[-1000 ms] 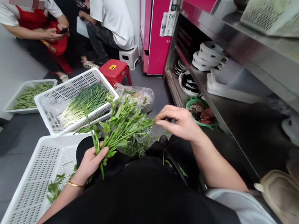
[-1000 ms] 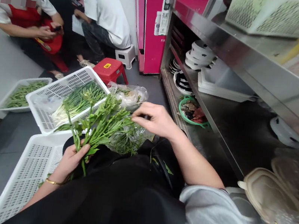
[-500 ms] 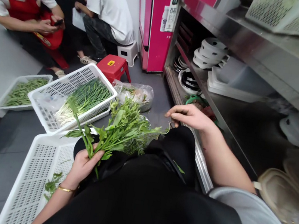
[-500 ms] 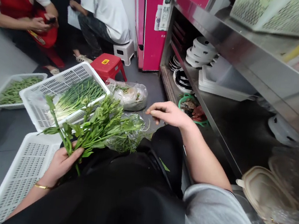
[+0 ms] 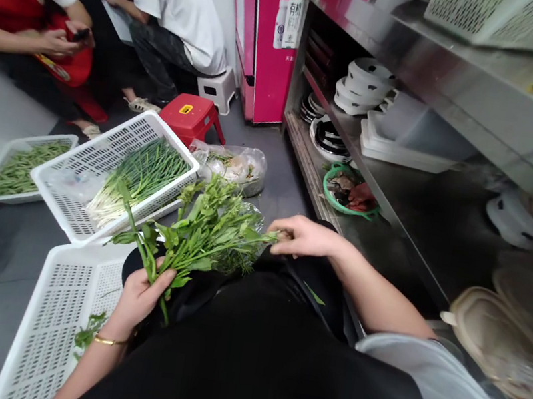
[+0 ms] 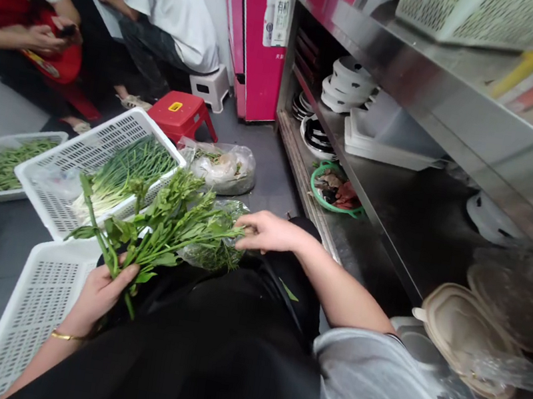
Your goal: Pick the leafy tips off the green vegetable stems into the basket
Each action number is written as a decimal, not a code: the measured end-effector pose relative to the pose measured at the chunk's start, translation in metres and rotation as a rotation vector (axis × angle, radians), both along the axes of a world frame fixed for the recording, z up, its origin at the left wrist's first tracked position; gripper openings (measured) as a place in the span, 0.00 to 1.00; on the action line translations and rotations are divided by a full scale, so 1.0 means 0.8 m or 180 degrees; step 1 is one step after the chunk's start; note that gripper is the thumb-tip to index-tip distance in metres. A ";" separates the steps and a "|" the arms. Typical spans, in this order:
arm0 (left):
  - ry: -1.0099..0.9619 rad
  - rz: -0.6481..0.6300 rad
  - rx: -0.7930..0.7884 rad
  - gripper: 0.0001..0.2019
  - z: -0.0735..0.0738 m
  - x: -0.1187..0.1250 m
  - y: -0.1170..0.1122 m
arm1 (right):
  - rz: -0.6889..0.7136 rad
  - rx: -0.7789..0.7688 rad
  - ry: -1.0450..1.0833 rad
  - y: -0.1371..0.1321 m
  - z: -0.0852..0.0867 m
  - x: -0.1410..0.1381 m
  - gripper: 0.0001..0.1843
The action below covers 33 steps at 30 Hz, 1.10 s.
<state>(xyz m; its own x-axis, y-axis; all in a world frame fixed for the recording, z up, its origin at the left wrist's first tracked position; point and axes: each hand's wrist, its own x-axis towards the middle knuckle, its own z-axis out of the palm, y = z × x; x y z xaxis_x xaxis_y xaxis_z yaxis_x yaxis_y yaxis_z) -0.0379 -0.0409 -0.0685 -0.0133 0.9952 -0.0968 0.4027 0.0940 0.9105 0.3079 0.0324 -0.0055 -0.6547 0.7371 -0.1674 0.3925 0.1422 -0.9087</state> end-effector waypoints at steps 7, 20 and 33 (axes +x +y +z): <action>-0.0438 0.0396 -0.0358 0.17 -0.006 -0.014 -0.005 | -0.1789 0.0549 0.1813 0.022 0.004 0.070 0.11; -0.1804 0.0783 0.0252 0.16 0.008 0.061 0.071 | -0.0506 0.0300 0.0274 0.012 -0.081 -0.130 0.38; -0.1503 -0.1162 0.0057 0.25 0.061 0.059 0.034 | 0.1452 -0.0959 0.0551 0.007 -0.101 -0.202 0.08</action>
